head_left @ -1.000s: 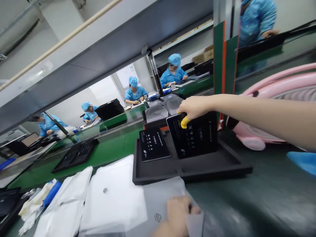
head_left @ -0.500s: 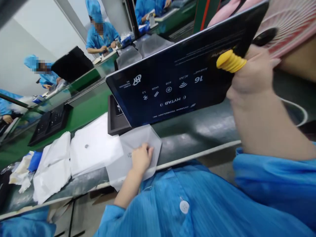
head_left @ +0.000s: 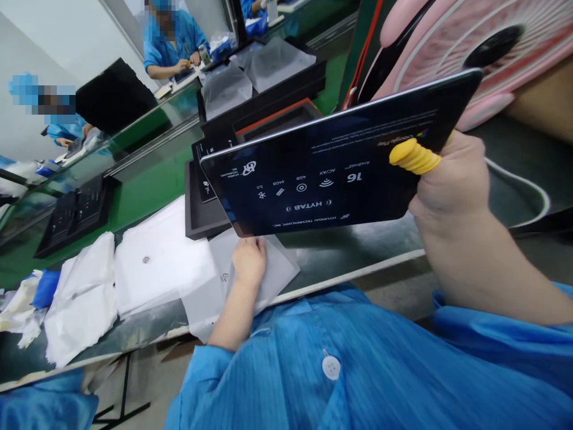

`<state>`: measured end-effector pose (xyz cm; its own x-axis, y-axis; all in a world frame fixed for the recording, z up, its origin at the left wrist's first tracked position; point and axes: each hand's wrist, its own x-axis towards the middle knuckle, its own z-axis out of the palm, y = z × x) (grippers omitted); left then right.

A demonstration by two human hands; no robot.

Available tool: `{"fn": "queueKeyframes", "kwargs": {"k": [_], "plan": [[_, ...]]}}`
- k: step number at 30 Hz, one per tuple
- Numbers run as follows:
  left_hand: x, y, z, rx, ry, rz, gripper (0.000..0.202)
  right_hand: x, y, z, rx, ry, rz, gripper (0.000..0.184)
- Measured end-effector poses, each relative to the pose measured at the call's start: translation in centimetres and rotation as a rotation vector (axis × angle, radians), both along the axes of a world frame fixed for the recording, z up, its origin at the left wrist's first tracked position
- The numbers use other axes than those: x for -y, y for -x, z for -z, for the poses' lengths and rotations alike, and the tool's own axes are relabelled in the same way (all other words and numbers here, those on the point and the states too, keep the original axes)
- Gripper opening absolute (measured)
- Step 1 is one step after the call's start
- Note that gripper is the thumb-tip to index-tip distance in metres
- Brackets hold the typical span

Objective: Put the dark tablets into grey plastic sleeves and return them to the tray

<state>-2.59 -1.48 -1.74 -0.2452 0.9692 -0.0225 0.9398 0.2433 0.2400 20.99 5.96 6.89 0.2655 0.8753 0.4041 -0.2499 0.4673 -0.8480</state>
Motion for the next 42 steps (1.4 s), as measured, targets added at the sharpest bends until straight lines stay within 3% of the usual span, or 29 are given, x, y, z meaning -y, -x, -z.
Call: {"fn": "queueKeyframes", "kwargs": {"k": [3,6,10,12,16,22,26,30,35,39,42], "plan": [[0.2,1.3,0.1,0.133,-0.080,-0.045,0.020,0.5,-0.3,0.3,-0.013,0.042,0.021,0.026],[1.1,2.0,-0.2,0.413,-0.253,-0.119,0.019,0.9,-0.7,0.7,0.011,0.155,0.044,0.031],[2.2,3.4,-1.4,0.854,-0.376,-0.201,0.031,1.2,-1.1,1.1,0.154,0.409,0.010,0.037],[2.3,4.2,-2.4,0.958,-0.455,-0.224,0.036,1.2,-0.9,1.2,0.225,0.478,-0.059,0.034],[2.2,5.0,-4.7,0.985,-0.686,-0.371,0.038,1.2,0.6,1.6,0.291,0.457,-0.194,0.024],[2.8,5.3,-6.9,1.068,-0.779,-0.456,0.044,1.4,3.1,3.0,0.386,0.314,-0.417,0.023],[3.3,6.6,-8.5,0.831,-0.845,-0.344,0.044,1.5,3.9,3.2,0.426,0.277,-0.497,0.028],[3.6,6.4,-9.7,0.602,-0.802,-0.029,0.036,2.2,4.7,2.4,0.367,0.225,-0.564,0.028],[3.7,3.2,-8.1,0.380,-0.649,0.385,0.029,2.1,6.3,2.8,0.360,0.311,-0.616,0.025],[2.8,1.9,-6.9,0.395,-0.628,0.393,0.029,1.3,7.5,4.0,0.293,0.432,-0.495,0.030],[1.3,1.4,-8.2,0.434,-0.559,0.396,0.027,1.7,9.1,4.1,0.225,0.432,-0.450,0.031]]}}
